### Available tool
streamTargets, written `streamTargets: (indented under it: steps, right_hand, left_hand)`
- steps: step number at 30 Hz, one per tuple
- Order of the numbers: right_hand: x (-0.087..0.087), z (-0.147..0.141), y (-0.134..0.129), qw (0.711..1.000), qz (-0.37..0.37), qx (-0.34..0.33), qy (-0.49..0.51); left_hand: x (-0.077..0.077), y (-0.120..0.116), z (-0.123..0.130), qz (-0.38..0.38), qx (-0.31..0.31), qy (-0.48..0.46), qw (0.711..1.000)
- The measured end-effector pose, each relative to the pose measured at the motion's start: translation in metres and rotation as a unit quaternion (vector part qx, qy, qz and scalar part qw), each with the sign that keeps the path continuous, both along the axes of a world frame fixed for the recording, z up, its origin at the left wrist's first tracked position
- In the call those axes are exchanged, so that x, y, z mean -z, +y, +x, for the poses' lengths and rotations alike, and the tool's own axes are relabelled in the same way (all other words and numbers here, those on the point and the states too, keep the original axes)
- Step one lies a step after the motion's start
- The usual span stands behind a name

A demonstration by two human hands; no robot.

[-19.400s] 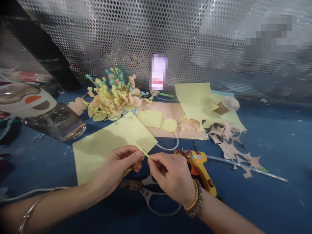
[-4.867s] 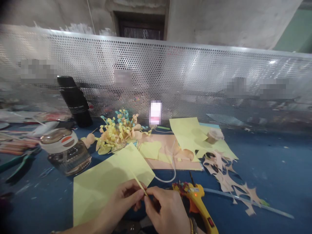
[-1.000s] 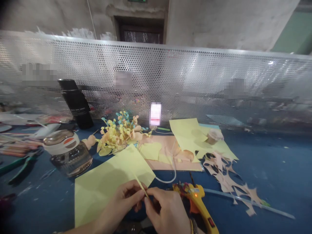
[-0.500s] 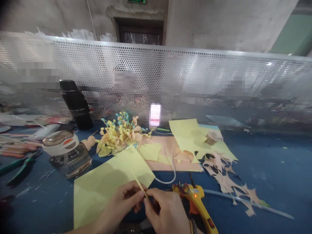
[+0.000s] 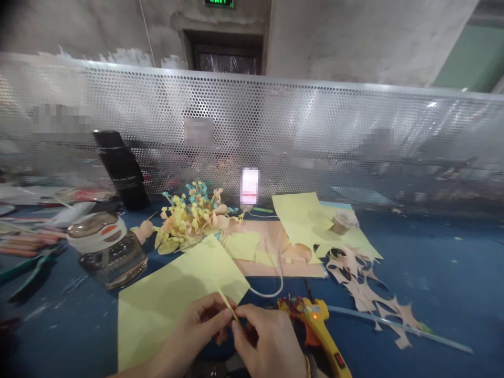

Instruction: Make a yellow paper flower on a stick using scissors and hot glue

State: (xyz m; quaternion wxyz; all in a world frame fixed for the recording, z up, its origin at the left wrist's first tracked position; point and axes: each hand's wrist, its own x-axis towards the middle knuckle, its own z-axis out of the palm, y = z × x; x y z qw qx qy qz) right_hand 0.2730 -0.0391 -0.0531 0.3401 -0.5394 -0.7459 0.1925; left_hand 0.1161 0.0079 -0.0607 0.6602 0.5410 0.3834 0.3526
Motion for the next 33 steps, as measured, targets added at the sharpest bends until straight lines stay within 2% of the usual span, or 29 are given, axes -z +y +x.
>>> streamTargets:
  steps: [11, 33]
  right_hand:
    - [0.002, 0.001, 0.000, 1.000, 0.002, 0.001, 0.002]
    - [0.005, 0.001, 0.001, 1.000, -0.014, -0.004, 0.011]
  left_hand:
    - [0.010, 0.002, -0.001, 0.010, 0.010, -0.016, 1.000]
    - [0.006, 0.001, -0.001, -0.006, 0.003, -0.013, 1.000]
